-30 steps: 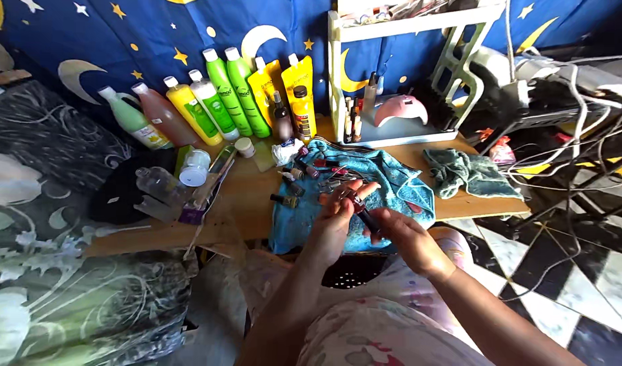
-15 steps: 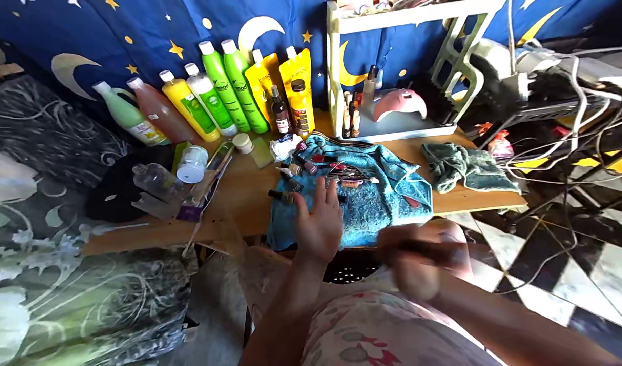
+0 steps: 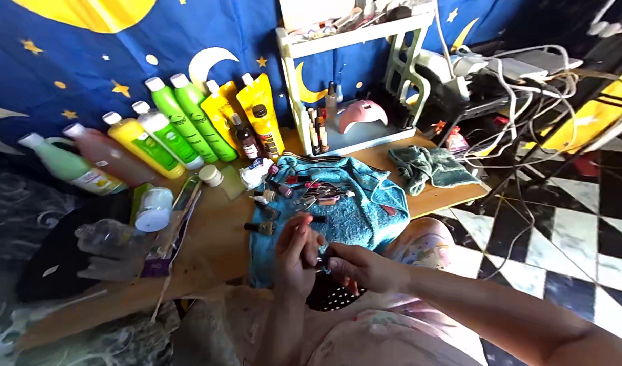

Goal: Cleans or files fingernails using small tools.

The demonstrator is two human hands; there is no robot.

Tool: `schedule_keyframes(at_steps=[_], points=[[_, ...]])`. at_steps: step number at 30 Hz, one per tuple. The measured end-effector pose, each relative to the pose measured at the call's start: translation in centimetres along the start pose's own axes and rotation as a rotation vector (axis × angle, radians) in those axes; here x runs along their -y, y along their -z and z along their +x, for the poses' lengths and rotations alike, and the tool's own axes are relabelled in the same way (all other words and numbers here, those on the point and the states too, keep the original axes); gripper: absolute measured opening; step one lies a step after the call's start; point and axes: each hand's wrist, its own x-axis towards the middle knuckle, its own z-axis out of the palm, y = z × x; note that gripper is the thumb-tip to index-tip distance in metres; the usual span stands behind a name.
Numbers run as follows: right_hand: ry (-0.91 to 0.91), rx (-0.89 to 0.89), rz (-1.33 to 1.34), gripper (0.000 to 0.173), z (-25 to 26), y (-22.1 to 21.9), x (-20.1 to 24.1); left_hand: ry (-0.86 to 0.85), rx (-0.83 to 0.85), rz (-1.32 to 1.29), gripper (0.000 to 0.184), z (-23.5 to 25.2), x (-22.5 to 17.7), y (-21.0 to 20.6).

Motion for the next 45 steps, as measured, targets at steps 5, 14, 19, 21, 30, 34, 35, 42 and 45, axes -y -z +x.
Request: schedule_keyframes(at_steps=[5, 14, 19, 21, 30, 34, 35, 42, 45], points=[[0.017, -0.305, -0.015, 0.028, 3.0, 6.1, 1.7, -0.183, 0.001, 0.788, 0.054, 1.2, -0.7, 4.0], [-0.031, -0.784, -0.61, 0.03, 13.8, 24.7, 0.5, -0.118, -0.615, 1.567, 0.042, 0.1, -2.9, 16.5], [-0.278, -0.78, -0.63, 0.033, 21.1, 29.0, -1.0, -0.054, -0.649, 1.668, 0.037, 0.2, -2.2, 16.5], [-0.341, -0.75, -0.645, 0.035, 23.1, 29.5, -0.9, -0.045, -0.647, 1.674, 0.035, 0.1, -2.3, 16.8], [-0.471, -0.681, -0.66, 0.036, 26.5, 29.7, -0.9, -0.117, -0.595, 1.649, 0.03, 0.1, -1.8, 17.8], [-0.419, -0.673, -0.657, 0.04, 27.0, 30.1, -1.7, -0.141, -0.602, 1.641, 0.028, 0.0, -1.6, 17.6], [-0.411, -0.676, -0.656, 0.041, 27.0, 30.1, -1.9, -0.166, -0.606, 1.645, 0.027, 0.1, -1.5, 17.6], [-0.107, -0.946, -0.672, 0.041, 24.0, 27.5, 0.3, -0.157, -0.69, 1.586, 0.029, 0.0, -1.4, 17.3], [0.411, -1.085, -0.768, 0.025, 22.5, 23.2, 2.5, -0.147, -0.719, 1.562, 0.028, 0.1, -1.4, 16.8]])
